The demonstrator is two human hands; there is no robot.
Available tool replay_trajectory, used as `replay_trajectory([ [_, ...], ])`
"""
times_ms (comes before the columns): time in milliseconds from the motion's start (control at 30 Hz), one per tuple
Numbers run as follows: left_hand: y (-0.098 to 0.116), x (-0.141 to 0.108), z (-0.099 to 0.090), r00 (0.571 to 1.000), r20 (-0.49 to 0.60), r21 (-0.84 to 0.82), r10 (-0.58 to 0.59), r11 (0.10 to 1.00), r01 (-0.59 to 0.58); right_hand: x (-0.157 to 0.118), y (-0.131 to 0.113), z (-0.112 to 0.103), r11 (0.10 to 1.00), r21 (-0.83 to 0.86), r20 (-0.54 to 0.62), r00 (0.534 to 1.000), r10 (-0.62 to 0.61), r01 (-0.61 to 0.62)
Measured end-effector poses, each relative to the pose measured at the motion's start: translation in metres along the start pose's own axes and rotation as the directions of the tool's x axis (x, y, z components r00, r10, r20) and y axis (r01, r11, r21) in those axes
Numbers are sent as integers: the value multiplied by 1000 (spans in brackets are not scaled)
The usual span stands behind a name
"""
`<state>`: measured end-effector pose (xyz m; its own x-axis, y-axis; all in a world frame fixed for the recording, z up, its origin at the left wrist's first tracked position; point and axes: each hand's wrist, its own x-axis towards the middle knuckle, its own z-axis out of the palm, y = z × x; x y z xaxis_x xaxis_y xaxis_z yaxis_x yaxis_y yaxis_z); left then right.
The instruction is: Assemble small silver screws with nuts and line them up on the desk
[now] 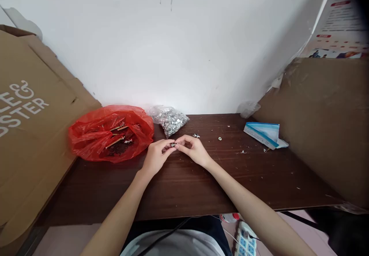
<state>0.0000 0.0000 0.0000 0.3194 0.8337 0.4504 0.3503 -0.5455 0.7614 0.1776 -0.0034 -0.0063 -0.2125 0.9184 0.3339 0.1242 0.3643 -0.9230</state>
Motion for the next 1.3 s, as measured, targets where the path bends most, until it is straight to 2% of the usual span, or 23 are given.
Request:
replay_trajectory([
  [167,-2,3,4,978,18,-310,-207,929,202,0,-1,0,991,-43,-51,990,-131,129],
  [300,-2,5,6,957,92,-483,-275,828,285,-2,-7,-2,972,-132,-43,978,-203,196],
  [400,0,5,6,942,115,-538,-315,778,326,-4,-10,-2,944,-216,-7,966,-257,250],
  [533,2,4,6,935,114,-508,-337,789,346,-5,-11,1,926,-241,2,954,-299,291],
  [767,3,2,5,950,94,-446,-298,841,308,-4,-9,5,966,-140,-38,974,-225,218],
  [900,5,1,5,948,83,-446,-307,839,311,-2,-5,4,994,-74,-82,992,-90,84],
  [1033,5,0,5,955,56,-418,-293,861,289,-1,-2,3,990,-129,-53,998,42,-48],
  [1133,4,-1,5,956,46,-413,-291,866,283,0,-1,2,990,-130,-42,998,46,-51],
  [1300,2,-1,5,952,38,-439,-305,850,290,1,0,1,999,25,-9,1000,22,-21],
])
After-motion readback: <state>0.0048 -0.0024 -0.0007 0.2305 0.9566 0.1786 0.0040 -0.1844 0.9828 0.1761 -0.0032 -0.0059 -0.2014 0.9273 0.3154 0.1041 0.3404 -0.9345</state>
